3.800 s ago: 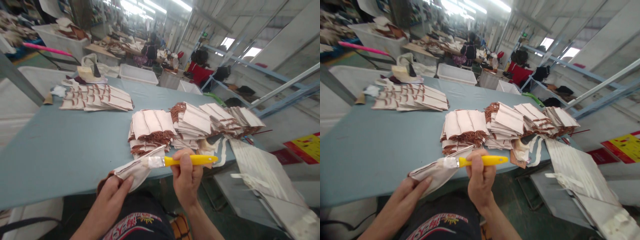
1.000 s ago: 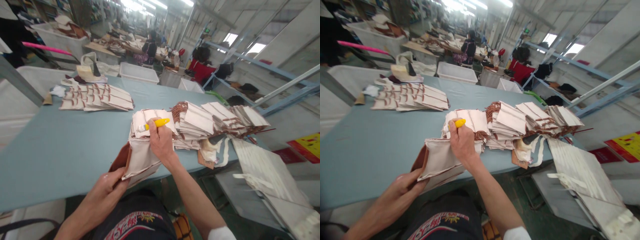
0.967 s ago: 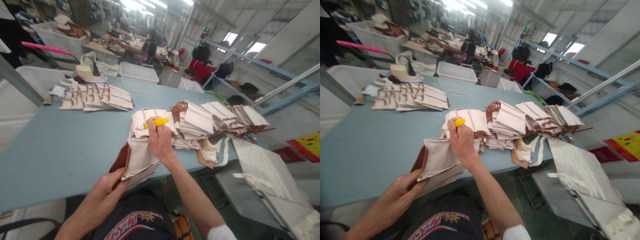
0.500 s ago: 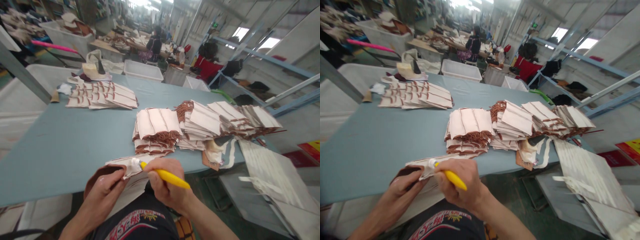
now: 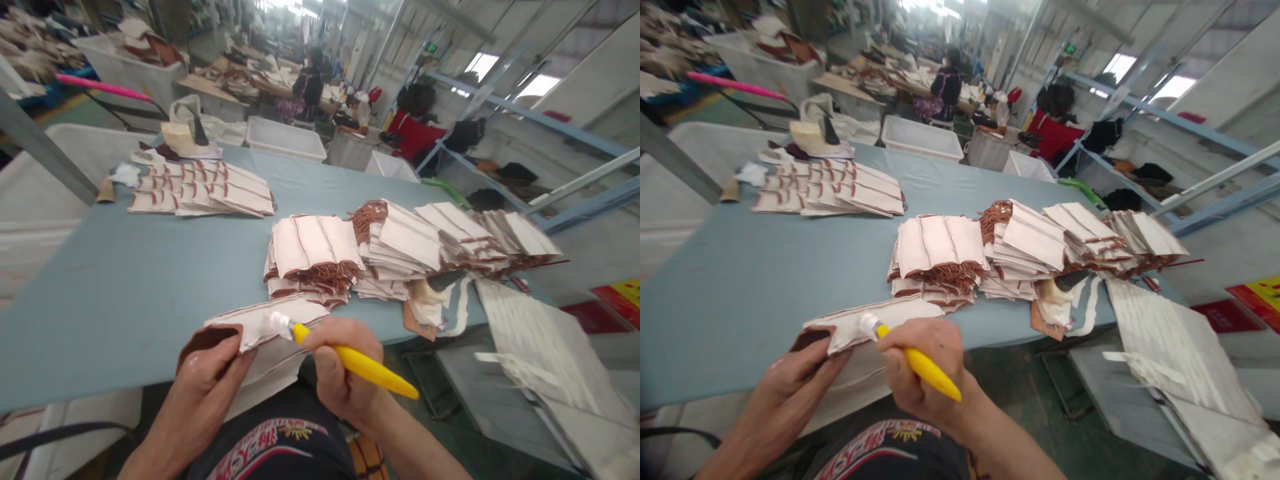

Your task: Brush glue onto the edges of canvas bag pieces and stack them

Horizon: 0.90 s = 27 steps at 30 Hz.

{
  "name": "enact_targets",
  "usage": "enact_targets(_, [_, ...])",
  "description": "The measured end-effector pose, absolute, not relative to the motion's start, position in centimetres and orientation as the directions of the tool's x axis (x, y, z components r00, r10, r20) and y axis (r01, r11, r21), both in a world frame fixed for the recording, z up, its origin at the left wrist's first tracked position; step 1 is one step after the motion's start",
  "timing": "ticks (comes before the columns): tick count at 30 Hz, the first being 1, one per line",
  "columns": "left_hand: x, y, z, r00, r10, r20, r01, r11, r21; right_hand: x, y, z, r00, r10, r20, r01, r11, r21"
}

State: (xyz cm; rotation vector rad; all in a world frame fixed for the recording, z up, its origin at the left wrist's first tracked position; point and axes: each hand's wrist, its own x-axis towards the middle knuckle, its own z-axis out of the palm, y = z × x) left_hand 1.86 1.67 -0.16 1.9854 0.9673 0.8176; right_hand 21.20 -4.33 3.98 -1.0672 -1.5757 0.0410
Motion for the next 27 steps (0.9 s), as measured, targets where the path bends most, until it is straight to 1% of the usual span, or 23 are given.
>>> enact_targets(1, [1.9, 1.7, 0.0, 0.524, 0.822, 0.223, 0.334, -0.439, 0.834, 21.2, -4.4, 4.0, 0.08, 0.637, 0.766, 0.609, 0.577, -0.544])
enact_targets(4, [2.1, 1.8, 0.3, 0.572, 0.779, 0.257, 0.296, -0.488, 0.821, 20.6, -4.4, 3.7, -0.033, 0.559, 0.828, 0.613, 0.666, -0.425])
enact_targets(5, [2.1, 1.8, 0.4, 0.57, 0.779, 0.262, 0.294, -0.491, 0.82, 20.3, -4.5, 3.7, -0.043, 0.55, 0.834, 0.61, 0.676, -0.414])
enact_targets(9, [2.2, 1.8, 0.5, 0.562, 0.786, 0.257, 0.302, -0.484, 0.821, 19.8, -4.6, 3.7, 0.012, 0.604, 0.797, 0.581, 0.644, -0.497])
enact_targets(11, [2.3, 1.8, 0.5, 0.56, 0.794, 0.237, 0.291, -0.457, 0.841, 19.7, -4.6, 3.7, -0.032, 0.578, 0.815, 0.562, 0.685, -0.463])
enact_targets(12, [2.3, 1.8, 0.6, 0.559, 0.798, 0.226, 0.282, -0.439, 0.853, 19.8, -4.6, 3.7, -0.038, 0.577, 0.816, 0.548, 0.695, -0.466])
enact_targets(13, [2.3, 1.8, 0.6, 0.554, 0.805, 0.214, 0.278, -0.421, 0.863, 19.9, -4.5, 3.6, -0.014, 0.6, 0.8, 0.533, 0.681, -0.502])
enact_targets(14, [2.3, 1.9, 0.6, 0.544, 0.814, 0.202, 0.283, -0.405, 0.87, 20.1, -4.4, 3.6, 0.049, 0.644, 0.764, 0.51, 0.642, -0.573])
enact_targets(16, [2.3, 2.0, 0.5, 0.521, 0.836, 0.17, 0.314, -0.373, 0.873, 20.7, -4.1, 3.5, 0.235, 0.729, 0.643, 0.408, 0.526, -0.746])
enact_targets(17, [2.2, 2.1, 0.5, 0.505, 0.85, 0.152, 0.331, -0.353, 0.875, 21.0, -3.9, 3.5, 0.326, 0.749, 0.577, 0.335, 0.48, -0.811])
enact_targets(19, [2.1, 2.3, 0.2, 0.479, 0.871, 0.106, 0.351, -0.301, 0.887, 21.6, -3.6, 3.6, 0.441, 0.753, 0.488, 0.194, 0.451, -0.871])
enact_targets(21, [2.0, 2.7, 0.0, 0.466, 0.884, 0.03, 0.345, -0.213, 0.914, 21.9, -3.5, 3.9, 0.463, 0.763, 0.45, 0.102, 0.459, -0.883])
enact_targets(24, [2.0, 3.1, 0.3, 0.475, 0.87, -0.136, 0.283, -0.005, 0.959, 21.6, -3.6, 4.3, 0.371, 0.826, 0.424, 0.027, 0.447, -0.894])
enact_targets(27, [2.2, 3.2, 1.2, 0.513, 0.827, -0.231, 0.197, 0.148, 0.969, 21.0, -3.5, 4.1, 0.299, 0.858, 0.418, 0.004, 0.437, -0.9])
